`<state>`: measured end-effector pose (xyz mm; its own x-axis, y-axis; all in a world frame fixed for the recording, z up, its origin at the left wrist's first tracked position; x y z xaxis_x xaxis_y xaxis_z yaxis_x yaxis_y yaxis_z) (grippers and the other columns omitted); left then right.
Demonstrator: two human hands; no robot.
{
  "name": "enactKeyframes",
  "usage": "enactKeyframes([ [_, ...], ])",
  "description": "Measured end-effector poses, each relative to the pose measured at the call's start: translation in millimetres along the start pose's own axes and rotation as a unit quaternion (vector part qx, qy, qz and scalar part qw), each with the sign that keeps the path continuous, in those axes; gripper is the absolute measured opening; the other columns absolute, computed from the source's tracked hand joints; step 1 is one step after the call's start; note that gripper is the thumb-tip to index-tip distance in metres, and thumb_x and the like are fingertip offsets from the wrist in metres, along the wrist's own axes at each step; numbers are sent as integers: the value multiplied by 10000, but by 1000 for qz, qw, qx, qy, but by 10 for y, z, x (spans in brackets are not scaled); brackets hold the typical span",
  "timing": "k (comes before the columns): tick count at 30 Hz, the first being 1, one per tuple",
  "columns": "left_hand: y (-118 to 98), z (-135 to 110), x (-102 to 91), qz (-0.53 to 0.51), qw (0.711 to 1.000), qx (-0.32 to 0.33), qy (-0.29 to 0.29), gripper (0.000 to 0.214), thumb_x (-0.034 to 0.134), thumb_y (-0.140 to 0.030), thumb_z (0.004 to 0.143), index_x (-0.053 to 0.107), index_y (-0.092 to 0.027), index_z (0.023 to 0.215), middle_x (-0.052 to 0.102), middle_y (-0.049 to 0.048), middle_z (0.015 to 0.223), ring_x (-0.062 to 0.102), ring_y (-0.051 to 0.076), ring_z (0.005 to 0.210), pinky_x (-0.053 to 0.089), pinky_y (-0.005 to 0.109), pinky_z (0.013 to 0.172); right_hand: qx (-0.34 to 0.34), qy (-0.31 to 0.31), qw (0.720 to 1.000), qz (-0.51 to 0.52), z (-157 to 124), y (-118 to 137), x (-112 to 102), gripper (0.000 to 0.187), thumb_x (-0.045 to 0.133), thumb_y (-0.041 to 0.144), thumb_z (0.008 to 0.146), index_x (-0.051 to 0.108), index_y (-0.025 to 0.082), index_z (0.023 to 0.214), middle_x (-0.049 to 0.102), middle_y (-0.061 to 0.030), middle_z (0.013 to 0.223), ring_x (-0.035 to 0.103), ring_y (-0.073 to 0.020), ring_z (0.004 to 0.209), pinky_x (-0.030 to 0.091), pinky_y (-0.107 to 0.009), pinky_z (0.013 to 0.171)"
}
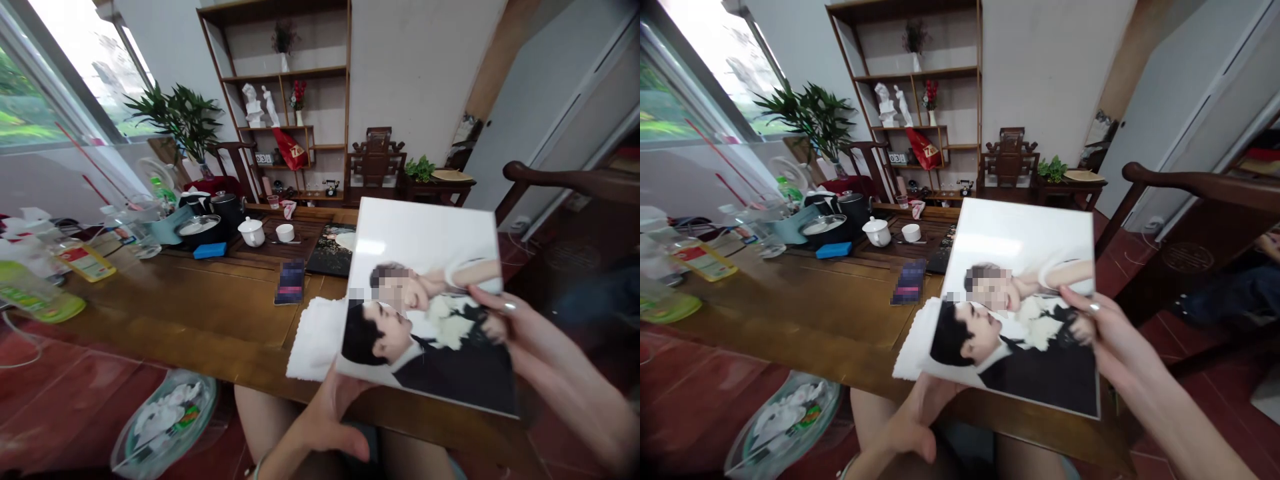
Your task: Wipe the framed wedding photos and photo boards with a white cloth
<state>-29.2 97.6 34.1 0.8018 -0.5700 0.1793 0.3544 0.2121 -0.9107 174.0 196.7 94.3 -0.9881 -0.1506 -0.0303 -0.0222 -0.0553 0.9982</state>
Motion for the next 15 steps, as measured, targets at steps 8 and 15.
enactKeyframes([
  [8,386,-212,-452,-198,915,-61,-346,728,797,-494,596,579,-217,1232,656,112,1153,528,324,1200,371,470,1066,295,98,893,327,120,-754,1411,231,605,186,825,650,86,1029,745,-124,868,721,-221,774,590,-326,739],
  [15,302,-508,-768,-249,847,-39,-468,454,730,-190,576,697,-236,1026,728,34,963,625,303,1065,478,419,983,257,233,928,133,402,-882,1545,320,665,349,809,657,77,976,735,-124,808,697,-180,602,590,-292,593],
])
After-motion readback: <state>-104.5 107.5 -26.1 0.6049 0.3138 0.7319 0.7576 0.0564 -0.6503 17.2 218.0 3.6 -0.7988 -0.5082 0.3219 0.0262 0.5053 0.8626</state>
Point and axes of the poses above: each hand's wrist, its own z-axis towards the middle knuckle, its own x-axis out of the palm, y = z × x, the point moved 10 cm from there along z, towards the middle knuckle
